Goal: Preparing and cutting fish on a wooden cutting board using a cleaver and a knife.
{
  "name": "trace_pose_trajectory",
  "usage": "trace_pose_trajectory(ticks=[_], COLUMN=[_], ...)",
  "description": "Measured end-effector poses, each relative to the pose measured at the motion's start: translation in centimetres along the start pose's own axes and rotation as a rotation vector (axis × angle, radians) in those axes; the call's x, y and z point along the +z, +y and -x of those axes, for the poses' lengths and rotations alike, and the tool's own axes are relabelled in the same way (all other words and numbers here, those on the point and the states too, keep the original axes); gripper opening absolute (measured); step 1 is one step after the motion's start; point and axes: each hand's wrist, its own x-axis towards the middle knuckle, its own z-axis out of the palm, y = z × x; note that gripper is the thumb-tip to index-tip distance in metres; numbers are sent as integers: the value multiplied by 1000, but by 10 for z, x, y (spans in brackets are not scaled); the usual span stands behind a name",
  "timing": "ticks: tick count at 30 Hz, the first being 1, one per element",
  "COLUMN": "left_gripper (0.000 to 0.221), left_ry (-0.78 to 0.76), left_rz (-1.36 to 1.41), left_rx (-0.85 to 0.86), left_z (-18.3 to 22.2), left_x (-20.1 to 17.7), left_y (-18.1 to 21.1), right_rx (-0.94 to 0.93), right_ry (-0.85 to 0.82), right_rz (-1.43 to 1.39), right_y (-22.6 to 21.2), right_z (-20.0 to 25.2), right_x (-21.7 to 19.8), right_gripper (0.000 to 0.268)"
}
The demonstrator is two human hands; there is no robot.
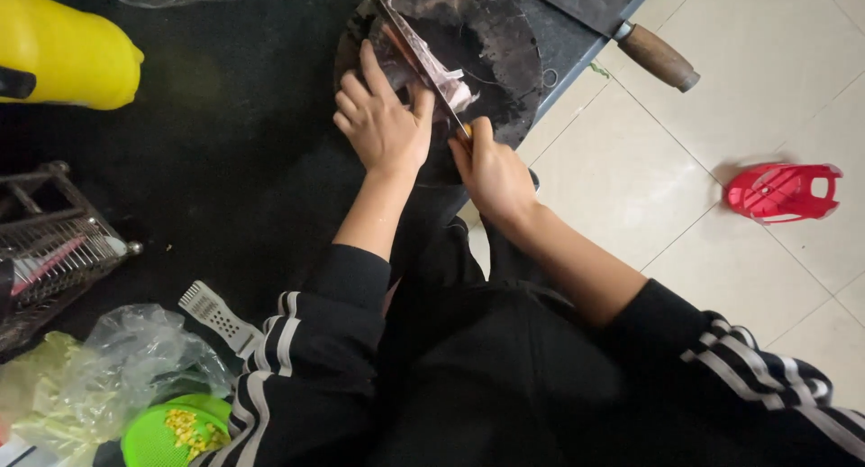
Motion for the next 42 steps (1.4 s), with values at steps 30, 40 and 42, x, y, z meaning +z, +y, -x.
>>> trace_pose_trajectory(ticks=[30, 40, 42], left_gripper=[86, 97, 98], left_ry=[-128, 28, 13], left_rz=[116, 171, 179], left_rx=[27, 80, 70], left_z=[14, 15, 15], left_x=[-4, 16, 16], left_y=[7, 1, 1], right_rx=[307, 112, 149], right_ry=[-139, -40, -108], right_rz=[181, 336, 348], right_y=[64, 49, 27], right_z=[117, 97, 89], right_x=[-13, -31, -45], right_gripper=[33, 25, 31])
